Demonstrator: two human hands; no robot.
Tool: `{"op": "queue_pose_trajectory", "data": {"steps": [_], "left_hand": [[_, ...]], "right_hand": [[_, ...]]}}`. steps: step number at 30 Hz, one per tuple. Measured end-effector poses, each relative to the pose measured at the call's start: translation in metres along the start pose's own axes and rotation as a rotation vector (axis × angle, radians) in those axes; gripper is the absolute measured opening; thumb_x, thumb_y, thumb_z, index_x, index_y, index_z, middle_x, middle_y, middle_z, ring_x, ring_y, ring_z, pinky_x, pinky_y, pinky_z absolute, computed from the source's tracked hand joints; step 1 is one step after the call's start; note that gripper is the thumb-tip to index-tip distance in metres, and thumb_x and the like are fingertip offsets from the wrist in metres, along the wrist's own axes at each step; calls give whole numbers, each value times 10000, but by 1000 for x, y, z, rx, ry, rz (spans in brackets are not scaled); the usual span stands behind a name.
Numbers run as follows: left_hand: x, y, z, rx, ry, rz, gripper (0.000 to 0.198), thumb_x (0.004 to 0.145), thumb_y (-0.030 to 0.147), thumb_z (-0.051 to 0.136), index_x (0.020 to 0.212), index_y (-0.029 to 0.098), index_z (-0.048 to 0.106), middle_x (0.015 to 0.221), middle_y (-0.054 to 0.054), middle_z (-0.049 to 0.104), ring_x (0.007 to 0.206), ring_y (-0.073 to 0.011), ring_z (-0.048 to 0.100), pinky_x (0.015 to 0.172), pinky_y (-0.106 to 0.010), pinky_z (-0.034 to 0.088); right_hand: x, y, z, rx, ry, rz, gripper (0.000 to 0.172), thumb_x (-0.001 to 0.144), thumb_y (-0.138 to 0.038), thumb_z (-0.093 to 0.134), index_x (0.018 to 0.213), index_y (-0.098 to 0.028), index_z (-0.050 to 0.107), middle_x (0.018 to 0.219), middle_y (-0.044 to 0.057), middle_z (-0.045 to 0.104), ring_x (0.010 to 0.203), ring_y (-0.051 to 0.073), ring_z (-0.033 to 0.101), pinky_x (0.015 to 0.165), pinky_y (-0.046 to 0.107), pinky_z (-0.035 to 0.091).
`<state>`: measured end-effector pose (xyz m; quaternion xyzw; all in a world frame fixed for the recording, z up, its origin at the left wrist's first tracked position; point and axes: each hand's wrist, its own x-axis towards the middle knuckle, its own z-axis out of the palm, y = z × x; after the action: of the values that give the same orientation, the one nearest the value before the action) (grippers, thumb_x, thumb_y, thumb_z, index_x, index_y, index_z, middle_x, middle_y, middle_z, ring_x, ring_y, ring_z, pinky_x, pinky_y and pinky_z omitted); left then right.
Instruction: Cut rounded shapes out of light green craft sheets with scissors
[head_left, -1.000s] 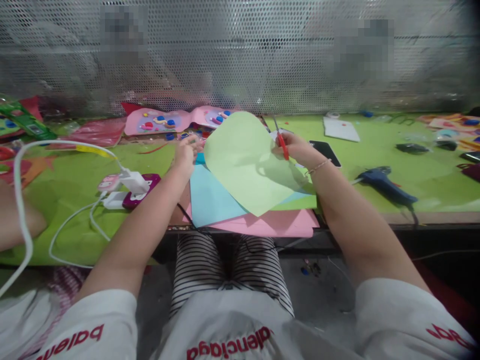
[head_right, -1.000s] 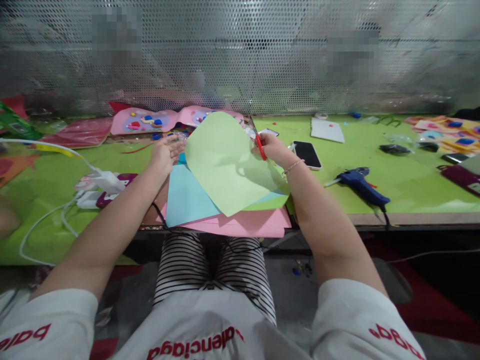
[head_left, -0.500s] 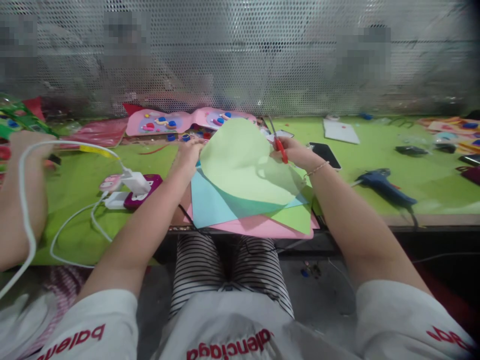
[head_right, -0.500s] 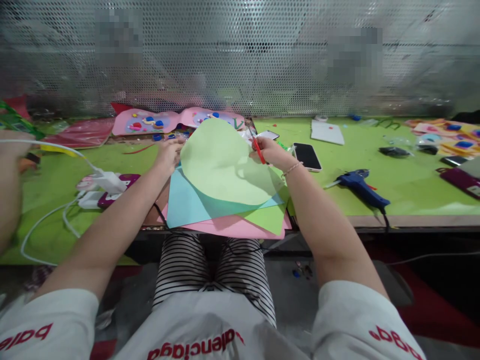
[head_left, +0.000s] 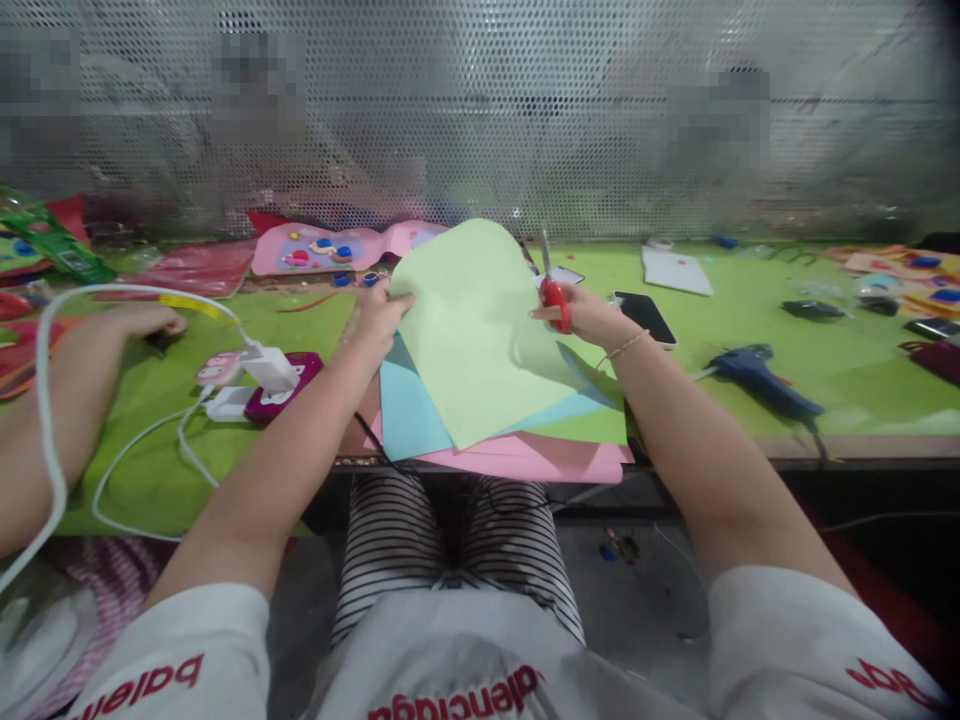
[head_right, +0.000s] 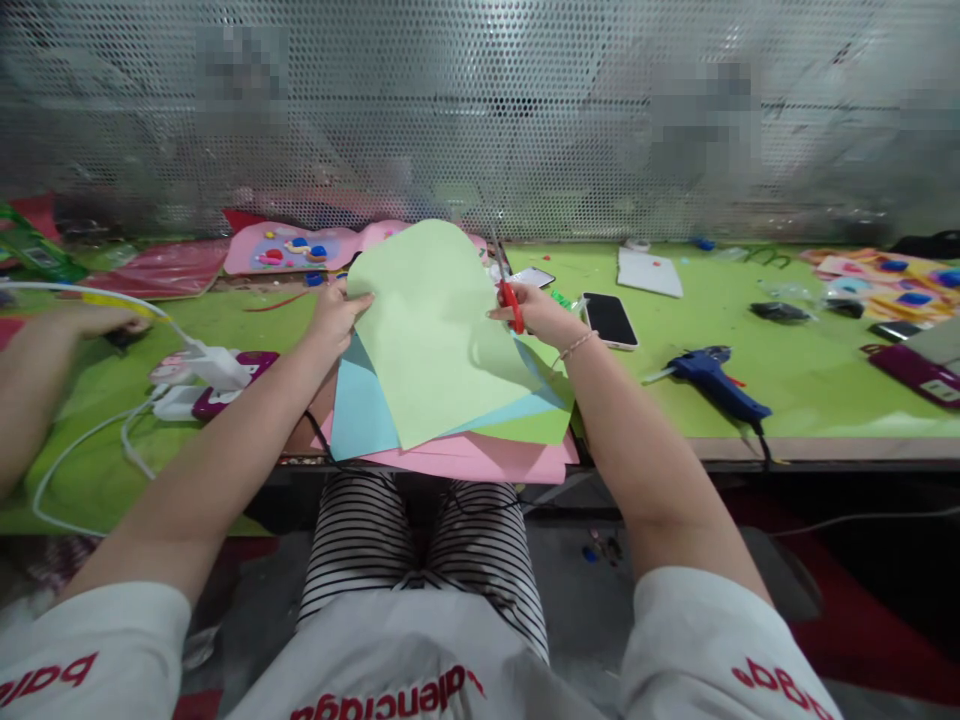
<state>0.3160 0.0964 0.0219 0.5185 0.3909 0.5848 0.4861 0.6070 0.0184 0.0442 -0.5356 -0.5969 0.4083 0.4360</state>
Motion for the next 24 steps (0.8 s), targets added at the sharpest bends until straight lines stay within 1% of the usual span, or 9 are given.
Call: {"op": "queue_pose_trajectory", "data": {"steps": [2,4,6,9,11,15,18,21,24], "left_hand": [[0,1,0,32,-25,14,270,564,105,674,808,160,575,778,-5,660,655,-124,595,658,-253,488],[-1,3,0,79,-81,2,322,564,110,686,869,153,591,814,-15,669,678,-139,608,670,-268,494],[-4,5,0,144,-190,-32,354,584,137,701,928,144,613,831,-27,680,685,-154,618,672,-286,503],[-15,12,1,250,-409,-65,361,645,189,703,998,138,646,859,-41,698,732,-177,638,704,-309,519],[-23,20,3,352,-489,-52,341,679,199,693,1014,144,662,890,-43,706,793,-191,647,747,-314,520],[-31,27,6,513,-487,7,266,723,213,672,982,153,680,930,-45,703,836,-193,638,793,-305,507],[-27,19,5,491,-500,37,248,714,224,680,954,165,690,920,-47,696,818,-184,631,788,-298,503],[-22,9,4,483,-507,61,268,682,219,700,947,182,704,904,-45,688,813,-193,628,769,-302,503],[-21,7,3,476,-522,74,248,661,205,709,909,195,714,905,-44,683,817,-200,622,752,-302,503]], "right_hand": [[-1,-1,-2,-46,-25,20,496,538,-384,889,747,-183,486,635,-28,468,538,90,475,470,229,378],[0,-2,-6,-94,28,11,484,592,-455,849,802,-182,510,672,-8,506,583,119,524,505,245,410],[0,-3,-10,-191,133,-52,448,657,-490,790,845,-184,522,702,7,529,615,139,538,531,260,415],[-2,-5,-14,-494,246,-220,363,715,-445,718,890,-172,555,762,39,571,669,162,529,590,280,406],[-5,-8,-13,-730,200,-308,341,750,-416,657,955,-152,585,801,67,600,691,180,528,611,289,387],[-10,-11,-3,-1007,-3,-419,377,824,-421,518,1050,-133,605,863,105,632,709,204,531,616,287,349],[-12,-12,5,-1075,-60,-442,369,840,-434,477,1019,-140,611,846,109,633,692,203,521,593,273,315],[-13,-14,11,-1071,-71,-436,345,844,-417,470,1005,-145,610,814,105,627,675,196,505,583,264,296],[-15,-18,13,-1055,-88,-422,299,848,-385,475,977,-153,610,767,87,614,649,181,484,588,258,293]]}}
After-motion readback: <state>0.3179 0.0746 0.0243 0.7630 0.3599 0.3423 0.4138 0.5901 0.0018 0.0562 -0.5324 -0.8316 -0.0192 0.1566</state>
